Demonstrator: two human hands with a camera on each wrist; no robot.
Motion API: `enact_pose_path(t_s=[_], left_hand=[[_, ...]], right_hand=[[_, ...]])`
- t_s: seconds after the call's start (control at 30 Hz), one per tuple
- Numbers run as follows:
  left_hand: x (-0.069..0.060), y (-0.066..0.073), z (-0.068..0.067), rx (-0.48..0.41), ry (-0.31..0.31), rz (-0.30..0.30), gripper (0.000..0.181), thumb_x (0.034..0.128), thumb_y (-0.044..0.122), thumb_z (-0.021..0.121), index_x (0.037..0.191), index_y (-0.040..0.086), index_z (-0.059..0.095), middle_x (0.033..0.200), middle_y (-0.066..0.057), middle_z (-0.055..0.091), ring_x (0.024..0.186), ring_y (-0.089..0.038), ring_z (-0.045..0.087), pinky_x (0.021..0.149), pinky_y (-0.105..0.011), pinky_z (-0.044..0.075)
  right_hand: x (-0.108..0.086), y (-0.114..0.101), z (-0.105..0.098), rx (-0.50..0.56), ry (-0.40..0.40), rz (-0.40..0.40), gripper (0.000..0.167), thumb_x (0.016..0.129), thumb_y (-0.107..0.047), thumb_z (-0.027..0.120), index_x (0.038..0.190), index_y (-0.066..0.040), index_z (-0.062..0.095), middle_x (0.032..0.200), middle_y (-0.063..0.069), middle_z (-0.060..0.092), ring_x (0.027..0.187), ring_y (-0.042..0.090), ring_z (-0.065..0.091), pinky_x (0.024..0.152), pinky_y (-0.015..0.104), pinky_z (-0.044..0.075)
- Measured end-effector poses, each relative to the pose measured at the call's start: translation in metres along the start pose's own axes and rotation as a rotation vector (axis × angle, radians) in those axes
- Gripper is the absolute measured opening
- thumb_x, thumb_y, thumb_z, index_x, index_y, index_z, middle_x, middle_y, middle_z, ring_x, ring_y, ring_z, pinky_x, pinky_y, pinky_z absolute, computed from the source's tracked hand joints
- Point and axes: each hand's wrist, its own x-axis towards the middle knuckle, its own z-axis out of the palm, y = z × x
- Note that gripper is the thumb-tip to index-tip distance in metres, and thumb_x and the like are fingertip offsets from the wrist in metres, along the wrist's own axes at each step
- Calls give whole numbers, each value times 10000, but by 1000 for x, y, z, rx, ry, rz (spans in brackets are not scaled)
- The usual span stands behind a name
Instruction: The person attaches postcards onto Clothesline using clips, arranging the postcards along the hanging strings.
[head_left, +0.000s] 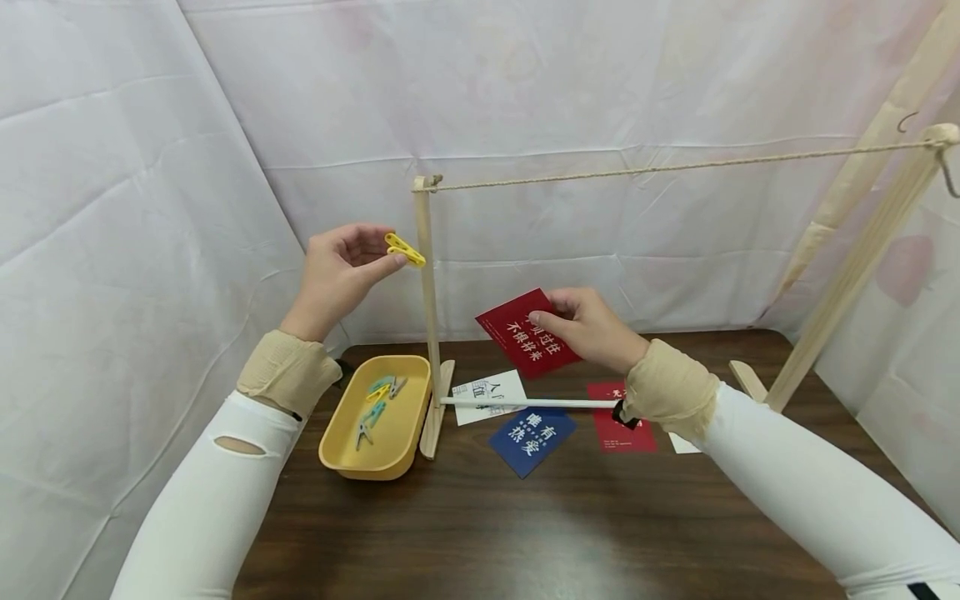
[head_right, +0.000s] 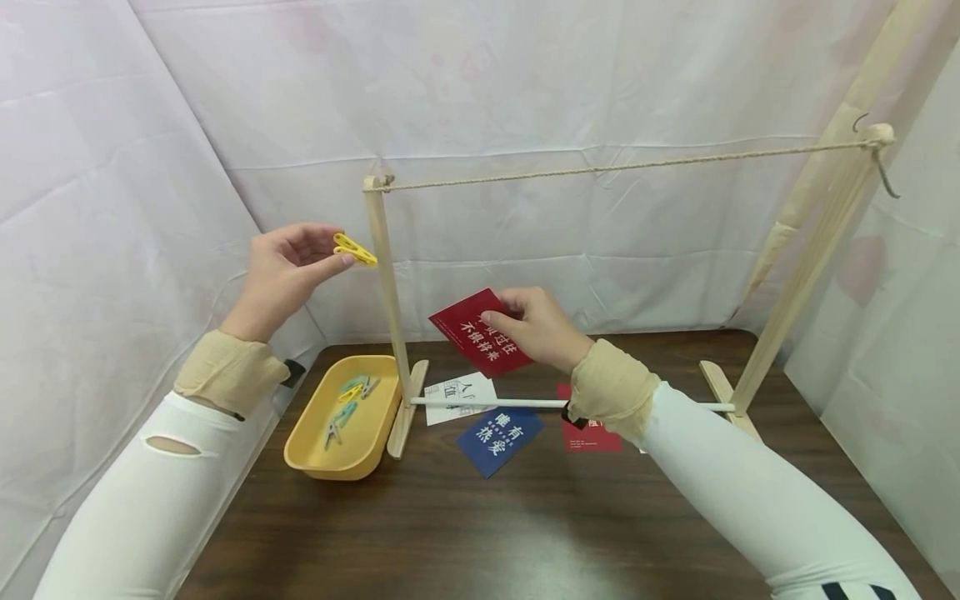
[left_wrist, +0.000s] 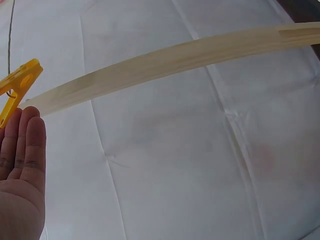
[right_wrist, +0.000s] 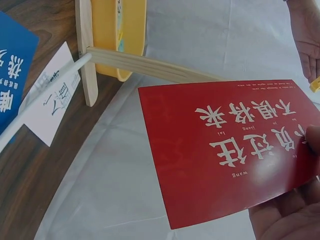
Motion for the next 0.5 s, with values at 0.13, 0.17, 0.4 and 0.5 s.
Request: enact_pose_path(t_s=[0.13, 0.17, 0.4, 0.5], left_hand=[[2, 5, 0, 7, 0, 5, 325, 942, 77, 844, 1226, -51, 753, 977, 133, 759, 907, -49, 747, 836, -157, 609], [2, 6, 1, 7, 1, 6, 323, 941, 73, 845, 1225, -52, 754, 978, 127, 761, 903, -51, 749, 833, -158, 611], [4, 11, 2, 12, -9, 4, 335, 937, 76, 852, 1232, -50, 754, 993, 97, 770, 901, -48, 748, 834, -156, 610], [6, 11, 3, 9, -9, 5, 334, 935, 73, 851, 1230, -51, 755, 983, 109, 766, 892, -50, 748, 829, -159, 611]], right_hand=[[2, -4, 0, -4, -6, -12, 257, 1069, -72, 669, 1287, 47, 734, 1173, 234, 797, 938, 305, 790, 829, 447, 681], [2, -5, 0, -4, -6, -9, 258, 1071, -70, 664, 1290, 47, 731, 1176, 236, 796, 937, 308, 790, 828, 452, 681], [5, -9, 0, -5, -18, 17, 286, 1058, -11, 649, 1330, 57, 702, 1186, 253, 786, 938, 311, 784, 811, 447, 681], [8, -11, 1, -2, -26, 11, 309, 1040, 38, 640, 1344, 71, 689, 1187, 269, 781, 955, 323, 792, 817, 458, 684]])
